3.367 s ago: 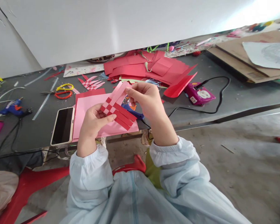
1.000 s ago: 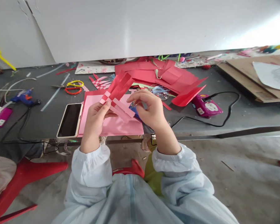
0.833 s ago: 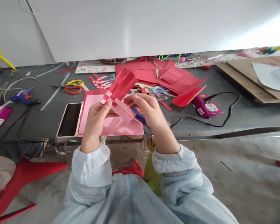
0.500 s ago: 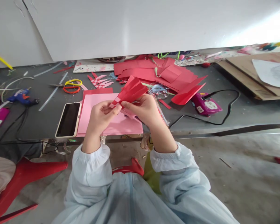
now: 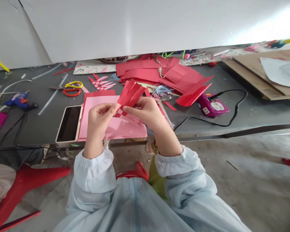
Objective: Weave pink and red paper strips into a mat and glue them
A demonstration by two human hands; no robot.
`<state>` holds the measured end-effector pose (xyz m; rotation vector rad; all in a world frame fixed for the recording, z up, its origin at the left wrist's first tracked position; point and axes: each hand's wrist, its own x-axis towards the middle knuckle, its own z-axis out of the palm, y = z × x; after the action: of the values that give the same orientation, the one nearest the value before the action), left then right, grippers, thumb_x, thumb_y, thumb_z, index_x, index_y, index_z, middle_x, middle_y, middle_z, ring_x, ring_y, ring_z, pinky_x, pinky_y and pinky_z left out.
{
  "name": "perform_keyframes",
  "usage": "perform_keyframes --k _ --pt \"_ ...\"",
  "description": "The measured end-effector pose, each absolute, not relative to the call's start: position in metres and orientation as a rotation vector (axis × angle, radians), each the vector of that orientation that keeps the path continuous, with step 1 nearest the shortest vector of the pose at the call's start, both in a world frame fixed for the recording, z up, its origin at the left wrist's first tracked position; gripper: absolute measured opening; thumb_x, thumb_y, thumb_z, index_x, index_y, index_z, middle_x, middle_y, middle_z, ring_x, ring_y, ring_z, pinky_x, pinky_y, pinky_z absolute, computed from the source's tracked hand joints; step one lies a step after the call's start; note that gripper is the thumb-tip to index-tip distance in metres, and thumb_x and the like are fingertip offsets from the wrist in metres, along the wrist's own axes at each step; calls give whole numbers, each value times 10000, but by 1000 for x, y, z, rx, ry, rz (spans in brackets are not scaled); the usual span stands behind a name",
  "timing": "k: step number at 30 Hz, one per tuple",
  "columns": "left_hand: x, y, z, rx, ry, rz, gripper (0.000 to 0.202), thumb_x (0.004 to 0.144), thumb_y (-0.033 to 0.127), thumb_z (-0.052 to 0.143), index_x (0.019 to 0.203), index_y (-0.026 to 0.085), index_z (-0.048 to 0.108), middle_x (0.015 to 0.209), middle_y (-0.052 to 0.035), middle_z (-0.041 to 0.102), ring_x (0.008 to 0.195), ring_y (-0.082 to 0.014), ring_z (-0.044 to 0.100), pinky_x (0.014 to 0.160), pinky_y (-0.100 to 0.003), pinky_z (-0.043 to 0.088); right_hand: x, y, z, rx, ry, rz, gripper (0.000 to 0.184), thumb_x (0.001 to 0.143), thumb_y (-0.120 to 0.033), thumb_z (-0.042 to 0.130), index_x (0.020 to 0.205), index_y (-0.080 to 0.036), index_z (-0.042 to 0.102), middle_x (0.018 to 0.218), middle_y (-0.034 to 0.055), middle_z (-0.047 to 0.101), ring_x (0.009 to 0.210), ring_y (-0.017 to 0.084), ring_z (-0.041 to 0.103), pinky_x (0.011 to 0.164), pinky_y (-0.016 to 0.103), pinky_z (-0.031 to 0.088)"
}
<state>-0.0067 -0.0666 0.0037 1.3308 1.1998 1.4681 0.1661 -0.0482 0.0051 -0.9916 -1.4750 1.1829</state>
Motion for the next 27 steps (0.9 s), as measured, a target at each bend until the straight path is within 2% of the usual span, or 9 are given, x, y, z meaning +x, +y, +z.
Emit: perform_keyframes --k 3,6,11,19,23,27 --pt "-8 -68 5 1353 1197 1401 326 711 499 853 766 186 782 705 -37 749 627 -131 682 631 -250 566 165 -47 4 -949 -1383 1253 220 733 -384 807 804 -177 792 830 45 795 705 151 665 683 291 510" --pt "-8 -70 7 1390 1192 1359 322 703 483 864 754 177 780 706 -48 751 632 -138 687 631 -252 565 163 -47 5 -845 -1295 1390 219 657 -333 874 766 -184 757 799 23 769 725 147 666 717 289 532" --pt "-9 -70 7 1447 1193 1274 309 702 468 862 746 174 779 698 -50 752 626 -139 681 605 -242 550 160 -46 7 -803 -1107 1506 347 502 -260 958 633 -185 645 664 -36 660 631 103 577 634 250 499" --pt "-9 -68 9 1464 1183 1248 228 686 404 851 712 192 772 680 -36 757 636 -145 699 604 -239 571 164 -43 1 -788 -997 1439 352 598 -324 928 614 -187 604 619 -63 581 578 71 506 592 236 452" --pt "-7 -69 12 1463 1205 1225 200 667 367 851 683 189 763 660 -36 751 611 -144 692 586 -237 570 168 -41 3 -773 -921 1435 305 619 -371 919 639 -193 672 675 -39 639 618 88 571 635 251 495" --pt "-7 -69 12 1469 1209 1219 195 670 357 847 685 182 762 657 -39 749 606 -147 690 580 -243 571 170 -39 6 -728 -889 1428 296 633 -415 906 623 -195 708 677 -30 656 618 79 580 613 228 480"
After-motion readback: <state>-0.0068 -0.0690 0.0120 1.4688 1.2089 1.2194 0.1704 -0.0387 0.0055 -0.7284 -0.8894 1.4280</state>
